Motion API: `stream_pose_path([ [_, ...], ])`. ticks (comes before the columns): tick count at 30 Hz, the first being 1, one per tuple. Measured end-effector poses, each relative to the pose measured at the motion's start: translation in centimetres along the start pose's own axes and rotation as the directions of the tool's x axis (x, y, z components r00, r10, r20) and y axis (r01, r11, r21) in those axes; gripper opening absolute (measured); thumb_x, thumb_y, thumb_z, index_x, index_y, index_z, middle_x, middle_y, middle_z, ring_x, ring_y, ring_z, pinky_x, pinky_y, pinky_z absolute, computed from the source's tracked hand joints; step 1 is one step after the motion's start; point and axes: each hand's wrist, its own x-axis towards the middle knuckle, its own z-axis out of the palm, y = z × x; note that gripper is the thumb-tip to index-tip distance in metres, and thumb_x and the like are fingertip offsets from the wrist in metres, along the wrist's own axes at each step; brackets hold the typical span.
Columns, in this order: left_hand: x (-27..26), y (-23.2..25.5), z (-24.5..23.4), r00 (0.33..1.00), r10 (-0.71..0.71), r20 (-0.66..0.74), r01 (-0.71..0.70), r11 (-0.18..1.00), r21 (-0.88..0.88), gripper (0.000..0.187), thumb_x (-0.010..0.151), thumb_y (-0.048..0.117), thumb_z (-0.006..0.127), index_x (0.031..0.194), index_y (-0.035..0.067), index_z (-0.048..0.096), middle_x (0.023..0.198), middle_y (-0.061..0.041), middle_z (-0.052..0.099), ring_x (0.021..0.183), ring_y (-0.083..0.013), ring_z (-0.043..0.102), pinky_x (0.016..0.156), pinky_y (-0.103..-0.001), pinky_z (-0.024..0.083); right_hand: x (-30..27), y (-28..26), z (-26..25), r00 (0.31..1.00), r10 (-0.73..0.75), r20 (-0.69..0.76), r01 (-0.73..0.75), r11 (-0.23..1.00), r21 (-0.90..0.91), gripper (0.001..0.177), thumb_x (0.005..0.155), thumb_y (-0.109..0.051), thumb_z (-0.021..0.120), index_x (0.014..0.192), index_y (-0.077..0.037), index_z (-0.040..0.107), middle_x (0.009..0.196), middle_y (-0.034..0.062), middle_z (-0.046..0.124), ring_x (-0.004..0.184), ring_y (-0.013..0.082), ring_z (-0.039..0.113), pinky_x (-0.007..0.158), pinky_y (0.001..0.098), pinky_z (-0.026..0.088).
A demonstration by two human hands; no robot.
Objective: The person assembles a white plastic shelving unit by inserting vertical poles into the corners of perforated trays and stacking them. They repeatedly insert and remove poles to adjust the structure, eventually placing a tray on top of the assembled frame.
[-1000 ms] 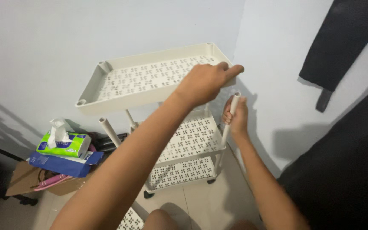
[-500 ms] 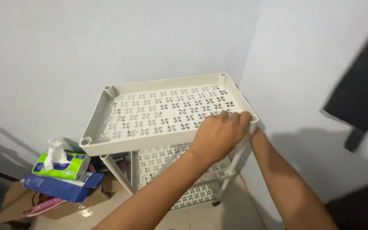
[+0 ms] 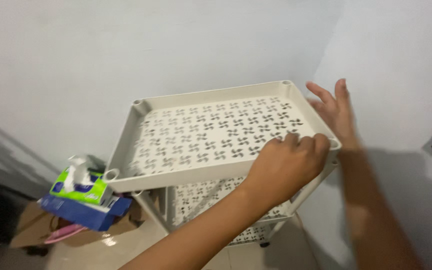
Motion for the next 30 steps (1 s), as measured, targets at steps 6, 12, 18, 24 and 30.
stream_pose_path([
  [6,-1.3,0.1,-3.7,0.997,0.019,-0.079,-0.021,0.999,-0.033,0.042,0.089,0.04,0.07,0.113,0.006,0.066,0.107,-0.013,0.07,0.102,-0.0288,0.069,0.086,-0.047,0.057,-3.8,-1.8,-1.0,0.981,0.169,0.097,-0.115,0.903,-0.414,0.075,0.089,-0.029,0.056,0.159,-0.014,0.034,0.137,0.0224,0.059,0.121,0.0275,0.065,0.088,0.0384,0.059],
  [12,-12.3,-7.5,-12.3,0.799,-0.393,-0.455,0.35,0.919,-0.18,0.061,0.096,0.045,0.071,0.142,0.011,0.052,0.143,-0.014,0.057,0.141,-0.0318,0.048,0.127,-0.06,0.028,-3.3,-0.5,-1.3,0.981,0.19,0.046,-0.153,0.891,-0.428,0.07,0.093,-0.022,0.06,0.156,-0.004,0.035,0.132,0.0248,0.062,0.113,0.0246,0.066,0.088,0.0338,0.056],
  [18,-21.6,-22.7,-7.9,0.306,-0.943,-0.135,0.626,0.306,-0.717,0.038,0.106,0.018,0.051,0.141,0.006,0.054,0.13,-0.021,0.059,0.121,-0.0318,0.058,0.103,-0.042,0.048,-8.2,-2.5,3.7,0.974,-0.224,-0.033,0.131,0.675,-0.726,0.041,0.111,-0.028,0.053,0.14,0.0,0.059,0.113,0.0259,0.065,0.095,0.029,0.064,0.067,0.0332,0.056],
  [24,-25.6,-28.6,2.2,0.554,-0.832,0.001,0.585,0.389,-0.712,0.058,0.093,0.009,0.064,0.148,0.009,0.046,0.146,-0.02,0.051,0.133,-0.033,0.052,0.109,-0.042,0.045,-15.3,0.0,16.2,0.902,0.035,0.43,0.391,0.353,-0.85,0.023,0.096,-0.023,0.061,0.108,-0.011,0.077,0.099,0.0049,0.076,0.083,0.0154,0.069,0.078,0.0374,0.054],
  [30,-23.7,-27.5,2.0,0.578,-0.816,0.022,0.59,0.399,-0.701,0.061,0.091,0.01,0.07,0.147,0.01,0.045,0.145,-0.019,0.057,0.133,-0.0356,0.056,0.107,-0.043,0.049,-16.6,7.6,21.4,0.903,0.393,0.175,0.261,-0.177,-0.949,0.04,0.105,-0.037,0.048,0.112,-0.009,0.075,0.106,0.0149,0.076,0.095,0.0303,0.073,0.087,0.0417,0.058],
])
